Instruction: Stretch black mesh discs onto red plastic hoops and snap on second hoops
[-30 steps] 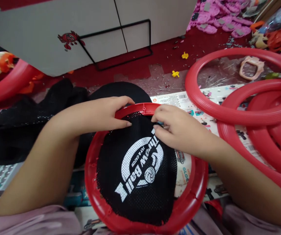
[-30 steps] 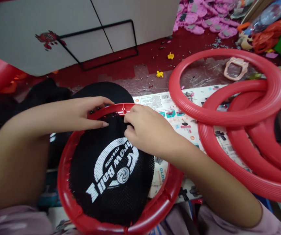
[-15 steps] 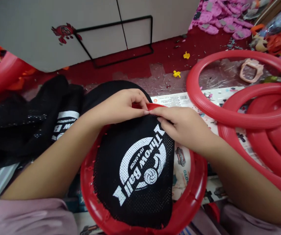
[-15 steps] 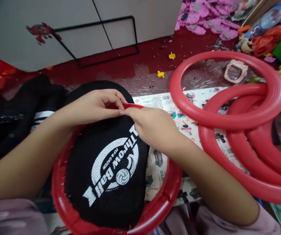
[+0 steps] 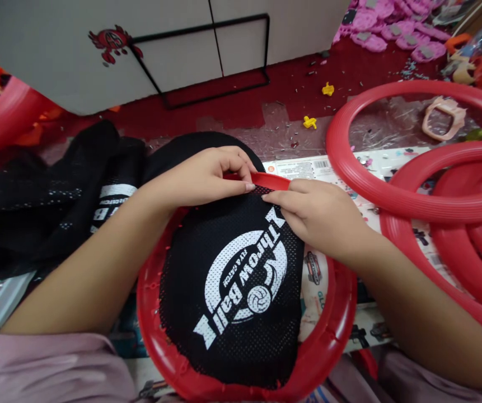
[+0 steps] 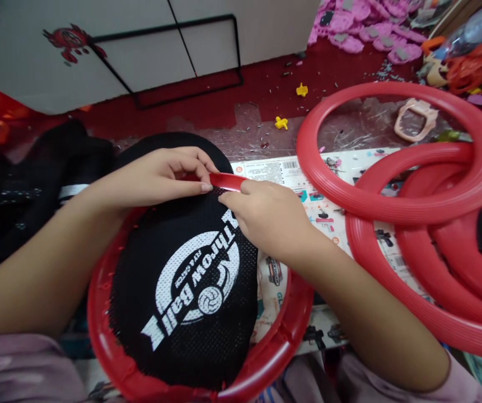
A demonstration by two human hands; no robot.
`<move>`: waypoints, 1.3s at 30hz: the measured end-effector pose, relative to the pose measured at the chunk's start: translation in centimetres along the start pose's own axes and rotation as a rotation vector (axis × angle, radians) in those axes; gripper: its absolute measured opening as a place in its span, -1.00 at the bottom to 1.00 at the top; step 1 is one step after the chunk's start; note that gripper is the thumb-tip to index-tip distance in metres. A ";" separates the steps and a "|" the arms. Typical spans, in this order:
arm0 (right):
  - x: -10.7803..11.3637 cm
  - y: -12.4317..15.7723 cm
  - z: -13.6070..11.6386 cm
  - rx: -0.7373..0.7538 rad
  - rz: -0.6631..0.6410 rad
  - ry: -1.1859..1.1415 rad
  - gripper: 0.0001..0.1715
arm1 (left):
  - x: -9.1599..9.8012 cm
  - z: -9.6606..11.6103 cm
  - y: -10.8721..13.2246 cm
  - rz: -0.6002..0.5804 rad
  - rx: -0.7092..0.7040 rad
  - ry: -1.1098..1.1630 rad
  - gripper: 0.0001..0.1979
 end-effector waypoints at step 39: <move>0.0 0.1 -0.5 -0.082 -0.126 0.134 -0.60 | -1.0 -0.1 -0.4 0.122 0.053 -0.203 -0.80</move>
Point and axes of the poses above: each hand's wrist, its own y-axis away from the middle knuckle, its own x-axis out of the back of the hand, z = x × y, the point moved 2 cm from there along -y, towards the middle knuckle, and after that the axes turned 2 degrees about x, right-handed, at the moved point
